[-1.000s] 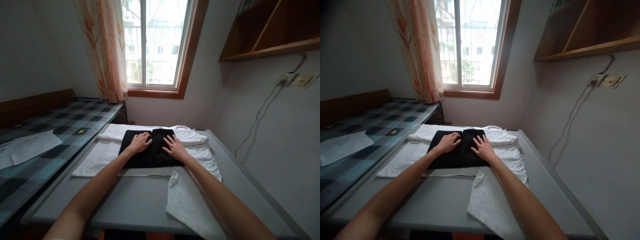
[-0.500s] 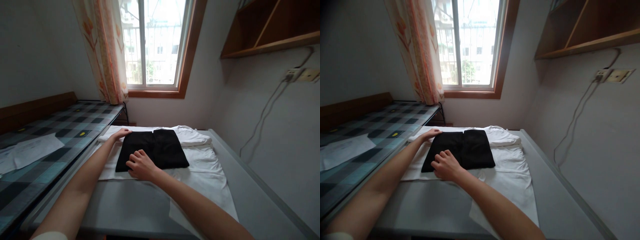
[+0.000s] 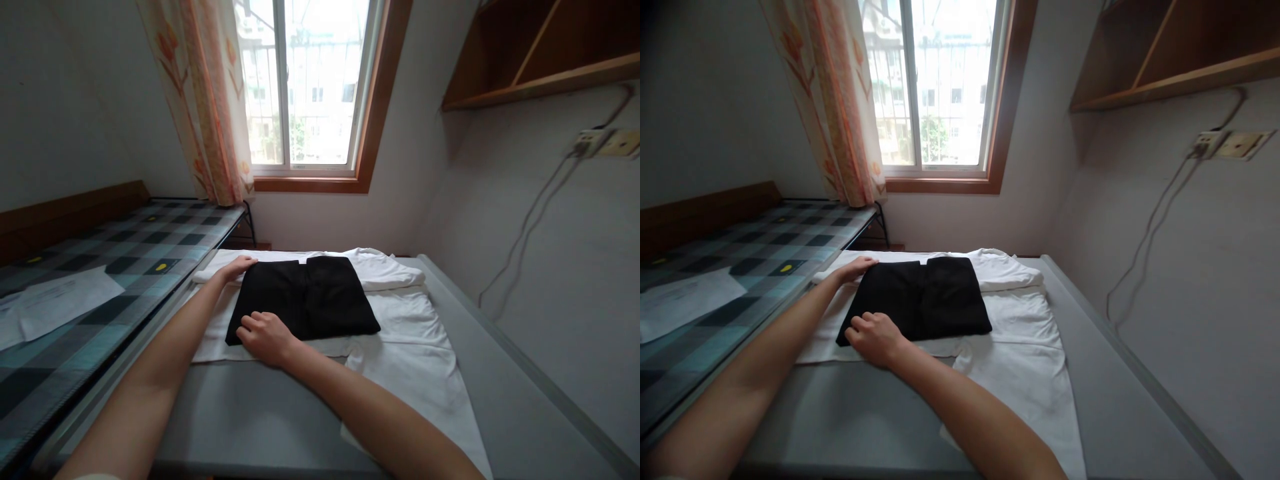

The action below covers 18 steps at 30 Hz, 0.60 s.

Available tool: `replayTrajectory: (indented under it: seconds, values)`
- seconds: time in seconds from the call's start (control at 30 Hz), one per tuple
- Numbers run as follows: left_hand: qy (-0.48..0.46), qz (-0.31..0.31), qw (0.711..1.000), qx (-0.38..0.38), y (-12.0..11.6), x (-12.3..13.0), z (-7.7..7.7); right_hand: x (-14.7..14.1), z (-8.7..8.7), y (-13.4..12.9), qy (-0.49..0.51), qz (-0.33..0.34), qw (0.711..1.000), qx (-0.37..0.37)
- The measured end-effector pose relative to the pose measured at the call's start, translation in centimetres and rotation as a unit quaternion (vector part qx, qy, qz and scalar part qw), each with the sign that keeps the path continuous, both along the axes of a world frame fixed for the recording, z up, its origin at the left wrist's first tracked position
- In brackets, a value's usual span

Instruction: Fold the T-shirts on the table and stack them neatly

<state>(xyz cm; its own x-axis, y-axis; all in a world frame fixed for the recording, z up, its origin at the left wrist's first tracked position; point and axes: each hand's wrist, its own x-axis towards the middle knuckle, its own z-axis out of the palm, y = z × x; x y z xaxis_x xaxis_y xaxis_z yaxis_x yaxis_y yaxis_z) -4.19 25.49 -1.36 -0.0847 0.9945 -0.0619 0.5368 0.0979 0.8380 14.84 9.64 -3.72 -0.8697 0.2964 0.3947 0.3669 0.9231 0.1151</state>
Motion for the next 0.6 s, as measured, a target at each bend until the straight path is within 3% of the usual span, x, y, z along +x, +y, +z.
replayTrajectory:
  seconds: [0.1, 0.2, 0.27, 0.33, 0.43, 0.53, 0.6]
  values:
    - [0.065, 0.034, 0.997, 0.035, -0.1, 1.0, -0.1, 1.4, 1.4, 0.2, 0.027, -0.016, 0.999, -0.015]
    - [0.15, 0.046, 0.982, 0.105, -0.8, 3.1, 0.0, 4.5, 3.5, 1.2, 0.074, -0.072, 0.994, -0.018]
    - [0.226, -0.021, 0.958, 0.174, -1.6, 5.1, 0.1, 7.3, 4.7, 2.4, 0.102, -0.143, 0.984, -0.026]
    - [0.278, -0.135, 0.923, 0.23, -2.6, 7.3, 0.1, 10.3, 5.3, 3.7, 0.121, -0.222, 0.967, -0.04]
    - [0.304, -0.244, 0.885, 0.256, -4.2, 10.6, -0.2, 14.2, 4.8, 5.5, 0.139, -0.316, 0.936, -0.069]
    - [0.311, -0.232, 0.89, 0.24, -5.2, 13.0, -0.7, 16.9, 3.3, 6.5, 0.137, -0.37, 0.914, -0.091]
    - [0.272, -0.194, 0.918, 0.213, -5.0, 14.1, -0.9, 17.7, 2.0, 6.7, 0.132, -0.386, 0.907, -0.105]
